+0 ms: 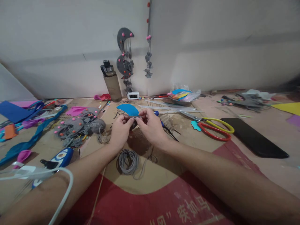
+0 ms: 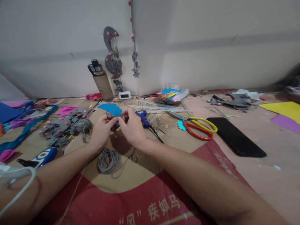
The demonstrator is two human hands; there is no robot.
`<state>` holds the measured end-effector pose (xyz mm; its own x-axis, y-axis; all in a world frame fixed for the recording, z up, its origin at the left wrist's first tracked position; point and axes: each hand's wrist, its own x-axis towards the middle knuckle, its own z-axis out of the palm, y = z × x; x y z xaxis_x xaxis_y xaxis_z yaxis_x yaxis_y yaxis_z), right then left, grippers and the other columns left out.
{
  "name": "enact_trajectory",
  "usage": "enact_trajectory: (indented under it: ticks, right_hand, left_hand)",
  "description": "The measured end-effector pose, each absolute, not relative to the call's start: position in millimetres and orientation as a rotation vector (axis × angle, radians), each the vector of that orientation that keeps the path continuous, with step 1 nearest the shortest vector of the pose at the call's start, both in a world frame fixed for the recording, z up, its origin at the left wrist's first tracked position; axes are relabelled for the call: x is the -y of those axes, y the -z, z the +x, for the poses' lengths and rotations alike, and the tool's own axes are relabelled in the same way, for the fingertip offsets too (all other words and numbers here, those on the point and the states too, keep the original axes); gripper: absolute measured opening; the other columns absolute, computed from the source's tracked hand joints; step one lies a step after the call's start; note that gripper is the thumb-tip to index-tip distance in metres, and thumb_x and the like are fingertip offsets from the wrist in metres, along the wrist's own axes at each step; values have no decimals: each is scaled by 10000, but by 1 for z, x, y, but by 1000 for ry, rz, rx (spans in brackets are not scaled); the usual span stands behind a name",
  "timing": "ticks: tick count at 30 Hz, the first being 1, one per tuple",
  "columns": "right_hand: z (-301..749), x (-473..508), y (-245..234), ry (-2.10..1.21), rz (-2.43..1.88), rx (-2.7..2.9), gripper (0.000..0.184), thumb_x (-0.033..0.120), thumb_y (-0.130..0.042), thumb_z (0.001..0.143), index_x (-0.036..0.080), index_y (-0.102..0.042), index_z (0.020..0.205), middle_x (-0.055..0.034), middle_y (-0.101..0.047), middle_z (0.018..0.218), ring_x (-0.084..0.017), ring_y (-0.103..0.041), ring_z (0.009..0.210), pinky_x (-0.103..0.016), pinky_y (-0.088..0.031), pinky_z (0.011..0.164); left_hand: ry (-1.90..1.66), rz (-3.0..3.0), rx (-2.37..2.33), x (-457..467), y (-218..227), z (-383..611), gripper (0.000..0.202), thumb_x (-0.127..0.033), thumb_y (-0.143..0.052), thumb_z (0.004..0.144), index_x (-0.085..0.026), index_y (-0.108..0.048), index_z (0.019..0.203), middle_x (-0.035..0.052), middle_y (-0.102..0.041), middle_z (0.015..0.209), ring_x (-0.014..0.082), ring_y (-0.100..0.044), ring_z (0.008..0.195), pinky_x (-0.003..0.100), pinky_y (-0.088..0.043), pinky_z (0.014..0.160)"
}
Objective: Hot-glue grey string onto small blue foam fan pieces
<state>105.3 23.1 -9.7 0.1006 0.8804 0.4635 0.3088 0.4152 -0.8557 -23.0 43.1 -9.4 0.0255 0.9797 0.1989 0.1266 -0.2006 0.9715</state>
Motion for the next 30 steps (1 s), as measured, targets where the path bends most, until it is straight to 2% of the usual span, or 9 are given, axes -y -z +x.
enact_trajectory:
  ticks: [9, 19, 30]
  right_hand:
    - [111, -29, 7, -592, -1075, 1417, 126, 279, -502, 794, 201, -467, 885, -4, -556, 809, -125, -533, 715, -279, -421, 677]
    - [114, -33, 7, -631, -1106, 1352, 106, 287, -506, 784, 204, -460, 831, 16, -528, 743, -117, -506, 663, -268, -403, 631]
    - [115, -35, 6, -662, -1070, 1361, 105, 283, -494, 793, 186, -534, 793, -2, -576, 754, -123, -529, 699, -273, -418, 674]
  left_hand:
    - [-1271, 1367, -1138, -42, 10, -20, 226, -340, -661, 664, -176, -526, 743, -9, -575, 649, 122, -540, 565, 200, -418, 427]
    - [-1302, 1255, -1051, -37, 7, -18, 229, -320, -664, 665, -183, -494, 734, -15, -558, 673, 121, -547, 580, 193, -427, 399]
    - [-1329, 1122, -994, -34, 4, -16, 263, -319, -684, 643, -192, -469, 725, -35, -532, 677, 99, -527, 556, 180, -429, 389]
